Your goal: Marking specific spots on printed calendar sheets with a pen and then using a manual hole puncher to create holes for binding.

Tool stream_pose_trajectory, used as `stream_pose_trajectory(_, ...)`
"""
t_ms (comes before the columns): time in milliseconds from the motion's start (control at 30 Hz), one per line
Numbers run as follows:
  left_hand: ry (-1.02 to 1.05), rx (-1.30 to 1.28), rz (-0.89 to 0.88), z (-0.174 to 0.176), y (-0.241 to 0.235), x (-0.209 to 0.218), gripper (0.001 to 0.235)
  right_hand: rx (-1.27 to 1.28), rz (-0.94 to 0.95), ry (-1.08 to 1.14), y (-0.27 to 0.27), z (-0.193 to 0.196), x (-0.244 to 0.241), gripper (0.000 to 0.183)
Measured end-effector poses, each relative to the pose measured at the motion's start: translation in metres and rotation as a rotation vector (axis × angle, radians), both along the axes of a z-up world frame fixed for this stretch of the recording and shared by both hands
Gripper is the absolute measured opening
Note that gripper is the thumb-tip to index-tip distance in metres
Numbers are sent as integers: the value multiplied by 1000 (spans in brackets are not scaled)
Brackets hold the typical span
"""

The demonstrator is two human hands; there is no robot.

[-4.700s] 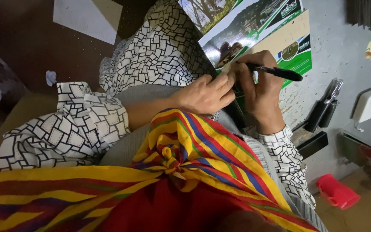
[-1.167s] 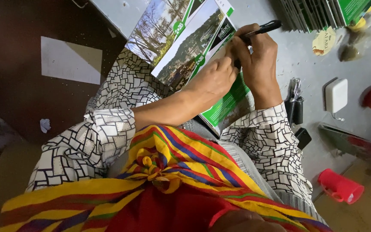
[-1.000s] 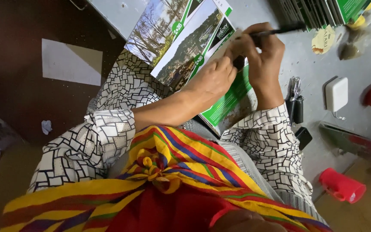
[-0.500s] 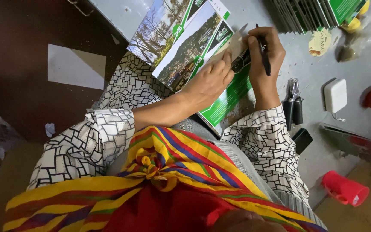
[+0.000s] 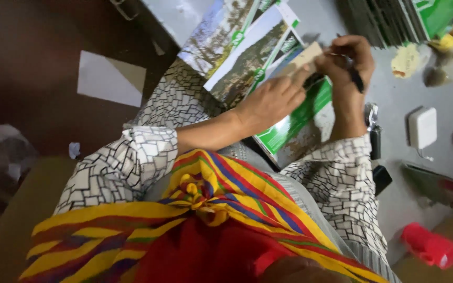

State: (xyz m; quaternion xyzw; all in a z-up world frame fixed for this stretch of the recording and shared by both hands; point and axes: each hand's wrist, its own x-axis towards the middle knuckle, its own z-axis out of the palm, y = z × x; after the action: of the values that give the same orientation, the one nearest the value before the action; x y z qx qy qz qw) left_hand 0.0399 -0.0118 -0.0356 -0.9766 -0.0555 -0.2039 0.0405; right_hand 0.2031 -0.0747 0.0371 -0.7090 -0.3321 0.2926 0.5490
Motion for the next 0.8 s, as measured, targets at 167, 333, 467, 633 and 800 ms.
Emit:
stream_pose_trajectory(167,-232,-152,-126,32,6,-33,28,65,58,-126,-13,-1,22,38)
stream_pose_trajectory(333,-371,-369,-313,29,22,-88,28,3,-25,9,4,17,10,35)
stream_pose_trajectory(467,-434,-884,-144,14,29,-140,12,43,84,11,24,5,4,34)
stream_pose_trajectory(633,-582,-1326,254,11,29,-170,15,34,140,-45,48,-22,1,36)
stream_pose_trajectory(800,-629,-1918,406,-17,23,-147,23,86,200,-113,60,-40,9,37)
